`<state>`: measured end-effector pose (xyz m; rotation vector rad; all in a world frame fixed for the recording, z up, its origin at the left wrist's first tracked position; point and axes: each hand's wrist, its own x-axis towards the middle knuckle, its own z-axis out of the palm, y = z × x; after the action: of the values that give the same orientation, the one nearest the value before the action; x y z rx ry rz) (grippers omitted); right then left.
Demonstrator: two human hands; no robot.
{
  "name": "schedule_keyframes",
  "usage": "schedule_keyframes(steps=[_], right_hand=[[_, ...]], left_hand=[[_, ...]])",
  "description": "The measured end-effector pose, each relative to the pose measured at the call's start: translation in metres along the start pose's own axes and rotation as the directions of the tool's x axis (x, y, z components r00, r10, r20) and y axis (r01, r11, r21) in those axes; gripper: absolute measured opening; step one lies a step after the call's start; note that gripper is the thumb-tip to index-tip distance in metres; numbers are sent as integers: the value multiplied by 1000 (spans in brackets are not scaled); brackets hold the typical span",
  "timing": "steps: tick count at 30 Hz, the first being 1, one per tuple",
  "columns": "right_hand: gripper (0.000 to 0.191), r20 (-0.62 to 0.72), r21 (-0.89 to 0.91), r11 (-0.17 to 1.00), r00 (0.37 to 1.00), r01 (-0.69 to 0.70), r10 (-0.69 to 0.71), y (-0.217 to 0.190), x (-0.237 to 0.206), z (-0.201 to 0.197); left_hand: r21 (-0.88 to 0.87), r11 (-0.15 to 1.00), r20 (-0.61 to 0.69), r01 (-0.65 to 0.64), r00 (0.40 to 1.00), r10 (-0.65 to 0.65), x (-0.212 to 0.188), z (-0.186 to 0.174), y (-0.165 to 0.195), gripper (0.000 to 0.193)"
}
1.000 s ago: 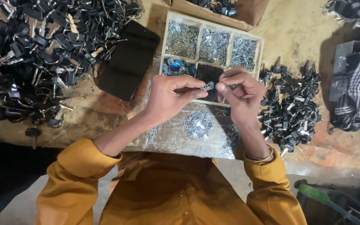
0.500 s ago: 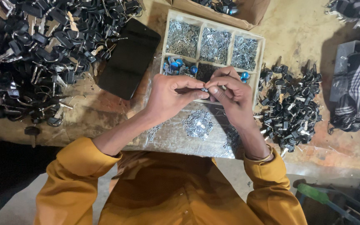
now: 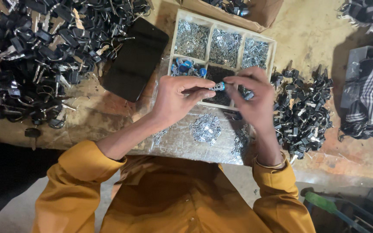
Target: The person sits at a workbench assembling padlock lock cores by hand. They pick a lock cylinder, insert small metal pins and springs into it from a compartment tray, then place the finished core into a compartment box, repeating this cycle with parts picked from piles of locks and hardware on the table.
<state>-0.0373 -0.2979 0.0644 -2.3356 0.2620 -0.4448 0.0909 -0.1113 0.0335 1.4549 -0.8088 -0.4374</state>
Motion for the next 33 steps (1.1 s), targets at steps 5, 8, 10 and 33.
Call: schedule_keyframes(steps=[5, 8, 10, 33], right_hand=[[23, 78, -267, 958, 993, 108, -90, 1, 6, 5], [22, 39, -247, 964, 995, 98, -91, -3, 6, 0], [23, 25, -241, 966, 996, 91, -88, -6, 7, -2], [14, 58, 393, 912, 993, -116, 101, -2, -6, 16]], left_hand=[[-30, 999, -4, -11, 1000, 11, 2, 0, 1, 19], [-25, 999, 1, -25, 1000, 25, 4, -2, 1, 20], [-17, 999, 6, -41, 999, 41, 5, -1, 1, 21], [13, 1000, 17, -12, 1000, 12, 3, 4, 1, 17]])
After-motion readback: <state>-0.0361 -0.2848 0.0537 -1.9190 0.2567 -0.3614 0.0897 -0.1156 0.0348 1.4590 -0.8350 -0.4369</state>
